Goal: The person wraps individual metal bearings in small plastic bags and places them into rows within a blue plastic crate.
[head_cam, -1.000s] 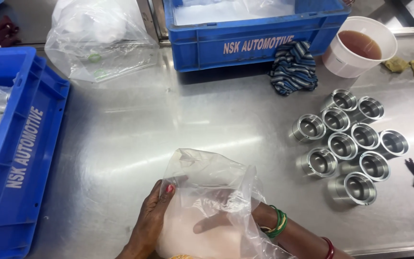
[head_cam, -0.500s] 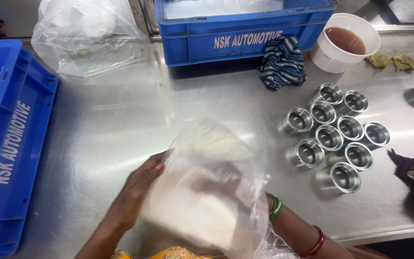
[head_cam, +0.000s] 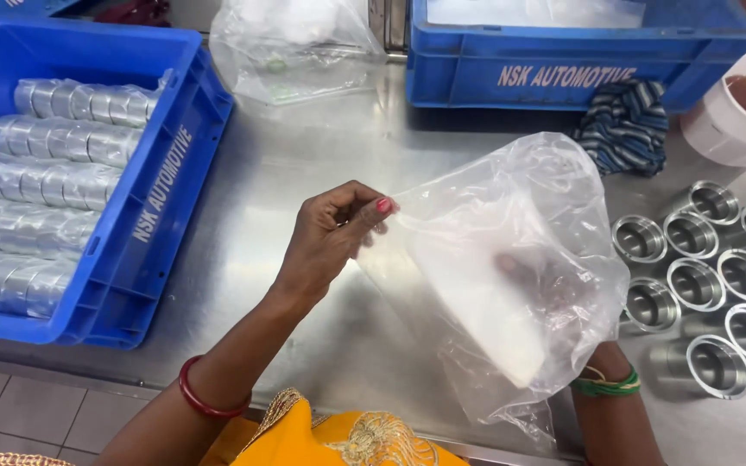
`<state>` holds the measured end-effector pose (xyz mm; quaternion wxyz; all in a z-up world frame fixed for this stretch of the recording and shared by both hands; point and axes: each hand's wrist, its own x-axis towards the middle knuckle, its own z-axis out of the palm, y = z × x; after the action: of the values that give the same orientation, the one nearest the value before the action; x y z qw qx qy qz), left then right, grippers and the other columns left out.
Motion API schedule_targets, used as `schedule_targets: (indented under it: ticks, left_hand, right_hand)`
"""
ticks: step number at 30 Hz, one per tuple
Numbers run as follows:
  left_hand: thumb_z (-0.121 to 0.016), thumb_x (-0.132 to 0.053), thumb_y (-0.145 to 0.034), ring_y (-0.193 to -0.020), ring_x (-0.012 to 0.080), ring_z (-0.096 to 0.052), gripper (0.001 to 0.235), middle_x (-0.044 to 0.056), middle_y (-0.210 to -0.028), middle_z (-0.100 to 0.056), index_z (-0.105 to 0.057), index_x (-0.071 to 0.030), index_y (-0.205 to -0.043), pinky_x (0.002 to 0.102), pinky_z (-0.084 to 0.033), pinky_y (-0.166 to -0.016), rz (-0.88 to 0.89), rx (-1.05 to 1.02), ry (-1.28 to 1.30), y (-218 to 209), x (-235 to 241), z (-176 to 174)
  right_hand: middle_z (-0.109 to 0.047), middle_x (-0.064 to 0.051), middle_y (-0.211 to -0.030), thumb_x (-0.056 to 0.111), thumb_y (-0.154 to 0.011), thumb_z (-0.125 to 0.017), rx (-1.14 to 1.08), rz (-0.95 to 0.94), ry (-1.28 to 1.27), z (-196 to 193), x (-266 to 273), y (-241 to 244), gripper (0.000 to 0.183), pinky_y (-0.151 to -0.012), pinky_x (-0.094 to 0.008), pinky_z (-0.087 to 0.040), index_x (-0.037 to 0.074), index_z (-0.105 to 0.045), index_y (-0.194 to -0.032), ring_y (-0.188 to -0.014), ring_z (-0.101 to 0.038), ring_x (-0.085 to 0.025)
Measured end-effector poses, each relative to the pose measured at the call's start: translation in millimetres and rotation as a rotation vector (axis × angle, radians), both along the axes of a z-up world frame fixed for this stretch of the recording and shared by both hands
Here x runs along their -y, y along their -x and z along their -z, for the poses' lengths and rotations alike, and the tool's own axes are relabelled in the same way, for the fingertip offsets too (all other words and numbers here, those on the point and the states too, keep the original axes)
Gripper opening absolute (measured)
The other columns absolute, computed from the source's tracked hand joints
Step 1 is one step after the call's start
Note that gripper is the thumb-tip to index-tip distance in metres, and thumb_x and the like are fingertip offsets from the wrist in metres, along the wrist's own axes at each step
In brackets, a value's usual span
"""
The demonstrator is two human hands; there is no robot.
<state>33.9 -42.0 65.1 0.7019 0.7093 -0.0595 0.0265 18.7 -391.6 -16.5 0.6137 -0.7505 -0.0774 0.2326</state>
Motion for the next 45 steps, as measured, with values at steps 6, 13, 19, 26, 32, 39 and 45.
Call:
schedule_targets:
  ticks: [6, 13, 19, 26, 32, 39, 45]
  left_hand:
    - [-0.067, -0.028, -0.099, -0.060, 0.0021, -0.055, 0.021, -0.002, -0.078, -0.067, -0.071, -0.008, -0.097, 0.019, -0.044, -0.049, -0.048, 0.100, 0.062, -13, 0, -15]
    - [-0.060, -0.029, -0.107, -0.055, 0.0044, -0.054, 0.021, 0.001, -0.081, -0.066, -0.061, -0.009, -0.102, 0.020, -0.041, -0.042, -0.226, 0.261, 0.138, -30, -35, -21]
    - [-0.054, -0.030, -0.110, -0.057, 0.0134, -0.065, 0.023, 0.005, -0.087, -0.064, -0.048, -0.009, -0.103, 0.025, -0.041, -0.037, -0.453, 0.384, 0.407, -58, -91, -44]
    - [-0.049, -0.033, -0.111, -0.107, 0.0143, -0.074, 0.025, 0.007, -0.114, -0.059, -0.042, -0.010, -0.118, 0.032, -0.066, -0.088, -0.340, 0.643, 0.548, -76, -64, -75]
    - [-0.052, -0.025, -0.109, -0.135, 0.0250, -0.058, 0.022, 0.021, -0.161, -0.031, -0.047, -0.007, -0.122, 0.043, -0.051, -0.124, -0.208, 0.912, -0.333, -123, 28, -81]
    - [-0.057, -0.011, -0.105, -0.145, 0.0471, -0.038, 0.028, 0.020, -0.158, -0.037, -0.044, -0.003, -0.129, 0.053, -0.047, -0.107, -0.094, 1.145, -1.049, -289, 114, -25]
    - [-0.039, -0.044, -0.107, -0.108, 0.0437, -0.068, 0.050, 0.024, -0.111, -0.070, -0.040, -0.004, -0.135, 0.056, -0.052, -0.089, 0.100, 0.475, -1.201, -314, 126, -18]
  right_hand:
    - [-0.082, -0.011, -0.096, 0.008, -0.084, -0.075, 0.030, -0.010, -0.006, -2, -5, -4, 0.023, -0.076, -0.036, -0.062, -0.001, -0.078, -0.105, -0.087, -0.075, -0.020]
    - [-0.082, -0.010, -0.096, 0.006, -0.084, -0.074, 0.078, -0.047, -0.021, 12, 9, -21, 0.021, -0.076, -0.036, -0.061, 0.000, -0.079, -0.103, -0.087, -0.075, -0.020]
    - [-0.077, -0.016, -0.081, 0.010, -0.082, -0.080, 0.020, 0.361, 0.138, -53, 0, -8, 0.020, -0.057, -0.039, -0.054, -0.006, -0.078, -0.096, -0.065, -0.068, -0.023]
    - [-0.075, -0.020, -0.081, 0.017, -0.078, -0.082, 0.036, 0.631, 0.100, -65, -11, -8, 0.036, -0.047, -0.038, -0.058, -0.006, -0.071, -0.103, -0.058, -0.071, -0.027]
    - [-0.077, -0.024, -0.077, 0.016, -0.075, -0.082, -0.022, 0.489, 0.171, -47, -35, -11, 0.037, -0.045, -0.040, -0.057, -0.009, -0.074, -0.101, -0.053, -0.071, -0.030]
    - [-0.078, -0.019, -0.077, 0.014, -0.077, -0.080, -0.052, 0.322, 0.142, -33, -42, -12, 0.032, -0.051, -0.034, -0.056, -0.007, -0.077, -0.101, -0.056, -0.070, -0.023]
    - [-0.080, -0.021, -0.080, 0.016, -0.077, -0.080, -0.101, 0.264, 0.189, -43, -52, -13, 0.037, -0.053, -0.035, -0.058, -0.007, -0.076, -0.106, -0.058, -0.072, -0.025]
